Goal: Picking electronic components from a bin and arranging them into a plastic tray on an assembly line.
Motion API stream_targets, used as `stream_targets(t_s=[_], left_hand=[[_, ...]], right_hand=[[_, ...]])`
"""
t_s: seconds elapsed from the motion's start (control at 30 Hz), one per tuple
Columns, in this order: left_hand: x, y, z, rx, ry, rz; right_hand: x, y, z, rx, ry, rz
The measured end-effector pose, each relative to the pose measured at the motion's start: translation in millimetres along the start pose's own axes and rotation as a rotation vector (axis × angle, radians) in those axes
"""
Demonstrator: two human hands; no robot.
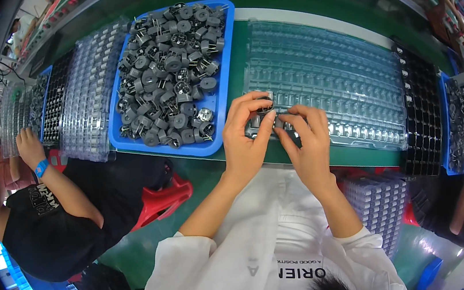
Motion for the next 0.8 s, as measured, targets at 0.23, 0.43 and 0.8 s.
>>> stream_targets(t_s=[0.23,0.43,0.8], left_hand=[[0,-1,1,0.083,-0.031,0.01],[4,3,19,0.097,-0.125,-0.246],[14,33,38,0.131,-0.036,-0.414]], right_hand=[[-3,-1,-4,-0.015,-0.089,-0.003],[-5,-50,14,-0.663,0.324,0.018],[12,-95,1,-0.361,0.114,-0.021]])
Point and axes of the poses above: each hand's wrist, its own x-axis away from the middle knuckle, its own y-axis out of the palm, z = x × y, the point moved 4 cm from there along -x, towards the middle knuckle, and after that the axes turned 7 degrees about -x, right-handed, at the moved point
